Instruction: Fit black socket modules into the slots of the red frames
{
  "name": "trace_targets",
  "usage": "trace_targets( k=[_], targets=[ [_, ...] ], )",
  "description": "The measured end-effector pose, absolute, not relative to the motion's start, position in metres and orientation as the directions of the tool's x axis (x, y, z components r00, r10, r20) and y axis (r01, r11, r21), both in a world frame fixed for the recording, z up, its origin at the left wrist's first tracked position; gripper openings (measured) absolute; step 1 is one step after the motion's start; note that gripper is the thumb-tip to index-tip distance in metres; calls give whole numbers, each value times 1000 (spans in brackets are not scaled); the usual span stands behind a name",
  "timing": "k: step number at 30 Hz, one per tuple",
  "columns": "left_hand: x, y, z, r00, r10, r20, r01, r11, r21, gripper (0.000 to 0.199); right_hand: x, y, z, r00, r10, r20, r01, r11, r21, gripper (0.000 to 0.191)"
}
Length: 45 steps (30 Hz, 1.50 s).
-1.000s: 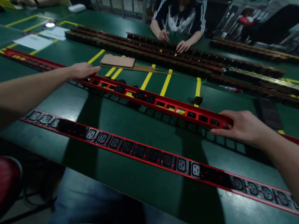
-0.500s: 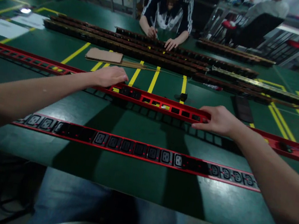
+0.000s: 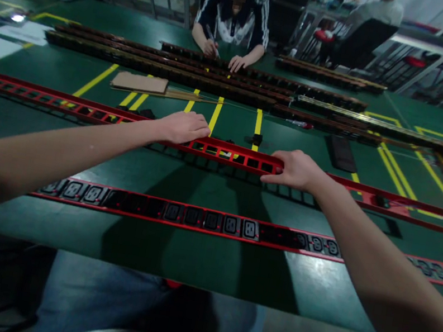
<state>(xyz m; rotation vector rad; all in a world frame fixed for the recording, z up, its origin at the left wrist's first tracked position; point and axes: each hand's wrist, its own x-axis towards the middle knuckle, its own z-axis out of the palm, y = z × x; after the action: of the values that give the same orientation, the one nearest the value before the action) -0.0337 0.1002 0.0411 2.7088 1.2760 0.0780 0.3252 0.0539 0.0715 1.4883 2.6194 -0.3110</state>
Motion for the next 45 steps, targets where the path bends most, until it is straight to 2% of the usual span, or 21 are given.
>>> trace_targets(
  k=[6,11,14,17,21,25,29,32,34,37,40,45],
  targets=[
    [-32,100,41,578,816,-8,800,-564,206,63,323,47,74,-503,841,-200,864,493,-101,57],
    [-54,87,49,627,771,112,757,-637,145,59,318,40,80,-463,868,-181,885,465,-33,56],
    [-91,69,55,662,749,-18,748,-660,64,65,318,39,81,-463,863,-200,886,460,-64,57],
    [-130,54,55,612,786,-94,787,-616,-28,75,319,39,79,-475,853,-214,880,462,-110,54],
    [-159,53,48,506,854,-121,854,-516,-69,58,318,39,71,-465,861,-205,885,453,-106,43],
    [-161,52,47,485,863,-140,861,-500,-98,48,318,37,66,-462,855,-236,887,452,-99,32],
    [-160,43,49,526,844,-106,836,-536,-120,46,320,31,67,-490,860,-141,869,471,-150,27],
    [-163,38,46,541,835,-101,825,-550,-131,43,321,25,64,-534,844,-54,839,520,-163,32],
    [-165,35,41,531,842,-96,830,-540,-139,40,321,20,59,-556,831,-3,823,550,-142,36],
    [-167,30,35,540,838,-83,823,-546,-159,46,323,10,47,-575,816,60,814,578,-59,35],
    [-168,21,30,573,815,-83,801,-579,-153,50,324,-2,37,-612,789,57,791,612,24,31],
    [-167,11,17,575,813,-87,807,-581,-100,46,317,-14,30,-645,763,40,762,638,112,28]
  ],
)
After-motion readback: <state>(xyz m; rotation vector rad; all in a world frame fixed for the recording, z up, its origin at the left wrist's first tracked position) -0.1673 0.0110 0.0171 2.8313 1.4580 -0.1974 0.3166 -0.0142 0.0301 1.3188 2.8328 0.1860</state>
